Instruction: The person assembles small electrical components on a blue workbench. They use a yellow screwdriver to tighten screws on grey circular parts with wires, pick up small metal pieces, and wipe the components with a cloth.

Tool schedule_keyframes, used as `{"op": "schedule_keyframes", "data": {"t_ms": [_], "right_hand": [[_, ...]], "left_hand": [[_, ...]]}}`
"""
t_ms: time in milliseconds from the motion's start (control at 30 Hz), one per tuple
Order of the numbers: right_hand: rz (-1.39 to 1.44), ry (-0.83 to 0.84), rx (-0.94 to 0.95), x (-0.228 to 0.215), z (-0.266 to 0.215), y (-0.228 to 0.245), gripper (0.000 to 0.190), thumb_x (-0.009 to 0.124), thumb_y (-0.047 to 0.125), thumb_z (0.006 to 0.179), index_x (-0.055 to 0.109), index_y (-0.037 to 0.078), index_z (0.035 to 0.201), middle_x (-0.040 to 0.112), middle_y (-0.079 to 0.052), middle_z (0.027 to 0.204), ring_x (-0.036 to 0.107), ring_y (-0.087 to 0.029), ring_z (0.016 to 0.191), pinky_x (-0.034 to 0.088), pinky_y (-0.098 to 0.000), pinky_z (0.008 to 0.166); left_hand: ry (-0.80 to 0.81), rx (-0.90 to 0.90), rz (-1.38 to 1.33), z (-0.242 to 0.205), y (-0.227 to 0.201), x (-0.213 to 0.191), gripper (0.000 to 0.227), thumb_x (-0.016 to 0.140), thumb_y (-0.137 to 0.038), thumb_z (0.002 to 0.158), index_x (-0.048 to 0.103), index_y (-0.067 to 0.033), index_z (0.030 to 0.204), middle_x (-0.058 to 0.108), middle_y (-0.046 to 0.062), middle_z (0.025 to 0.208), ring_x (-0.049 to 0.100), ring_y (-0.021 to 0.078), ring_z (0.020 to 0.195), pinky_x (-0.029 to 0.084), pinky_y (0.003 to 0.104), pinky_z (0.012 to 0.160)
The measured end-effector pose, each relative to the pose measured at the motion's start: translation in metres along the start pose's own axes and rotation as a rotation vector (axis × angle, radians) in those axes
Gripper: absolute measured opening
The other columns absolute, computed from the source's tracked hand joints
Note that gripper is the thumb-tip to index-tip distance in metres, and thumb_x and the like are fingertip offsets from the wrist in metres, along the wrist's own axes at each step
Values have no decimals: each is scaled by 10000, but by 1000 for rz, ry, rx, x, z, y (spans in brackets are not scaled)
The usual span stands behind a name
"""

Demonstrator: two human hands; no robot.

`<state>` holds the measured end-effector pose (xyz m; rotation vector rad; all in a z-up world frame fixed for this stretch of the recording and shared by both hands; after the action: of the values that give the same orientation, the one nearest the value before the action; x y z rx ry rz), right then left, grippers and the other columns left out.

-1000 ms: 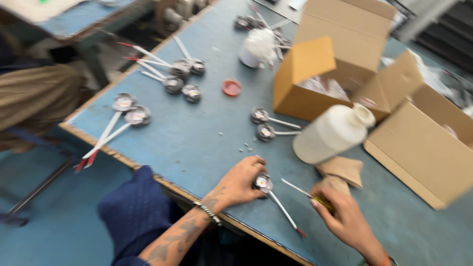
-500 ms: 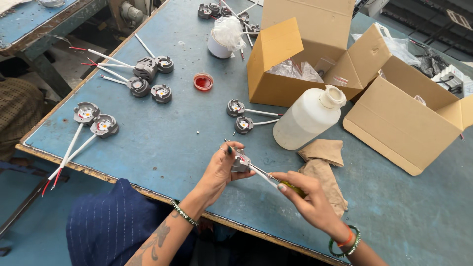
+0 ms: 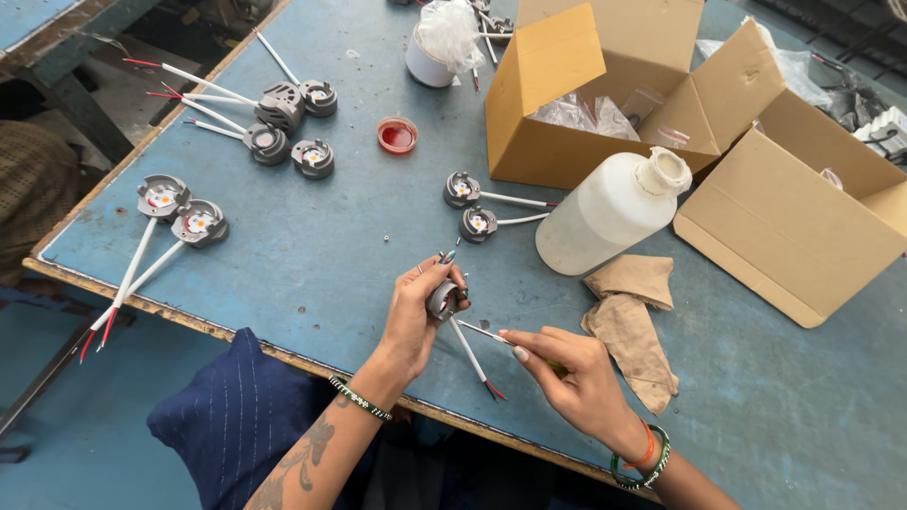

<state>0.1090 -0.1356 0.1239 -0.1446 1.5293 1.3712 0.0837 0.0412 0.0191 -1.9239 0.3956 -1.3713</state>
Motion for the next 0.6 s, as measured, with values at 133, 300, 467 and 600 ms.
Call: {"op": "schedule_keyframes", "data": {"t_ms": [133, 300, 467, 600], "right_hand": [[22, 15, 9, 3, 3, 0, 318, 685, 63, 886, 782, 127, 1181, 619, -26, 620, 481, -95, 490, 347, -302, 455], [87, 77, 98, 10, 2, -17, 279, 675, 119, 924, 800, 97, 1172, 602, -17, 593, 448, -84, 490, 332, -294, 456], [744, 350, 524, 43, -9, -53, 382, 562, 235, 1021, 764, -4, 1241, 411, 76, 605, 276, -15, 481, 200, -221, 409], [947, 473, 654, 53, -15, -61, 400, 536, 255, 1037, 720, -15, 1268, 335, 92, 603, 220, -13, 465, 166, -212, 392]], "left_hand": [[26, 7, 39, 0, -1, 3, 296, 615, -242, 981, 670, -61, 752, 653, 28, 740, 607, 103, 678, 543, 256, 677], [56, 54, 133, -2, -5, 10, 280, 662, -206, 970, 669, -67, 727, 651, 28, 704, 592, 84, 657, 518, 240, 649], [60, 227, 420, -13, -18, 19, 316, 683, -183, 954, 651, -35, 677, 515, -35, 747, 399, 50, 617, 304, 229, 549], [93, 224, 308, -16, -17, 22, 345, 651, -199, 976, 637, -31, 676, 504, -50, 774, 418, 40, 685, 313, 224, 613]]}}
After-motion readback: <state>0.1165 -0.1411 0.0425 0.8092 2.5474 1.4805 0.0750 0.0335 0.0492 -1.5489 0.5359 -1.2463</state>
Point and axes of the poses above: each hand's wrist, its own z-axis towards the middle knuckle, its own x-axis out of the palm, y = z × x, the point moved 9 cm from there along z, towards the middle knuckle
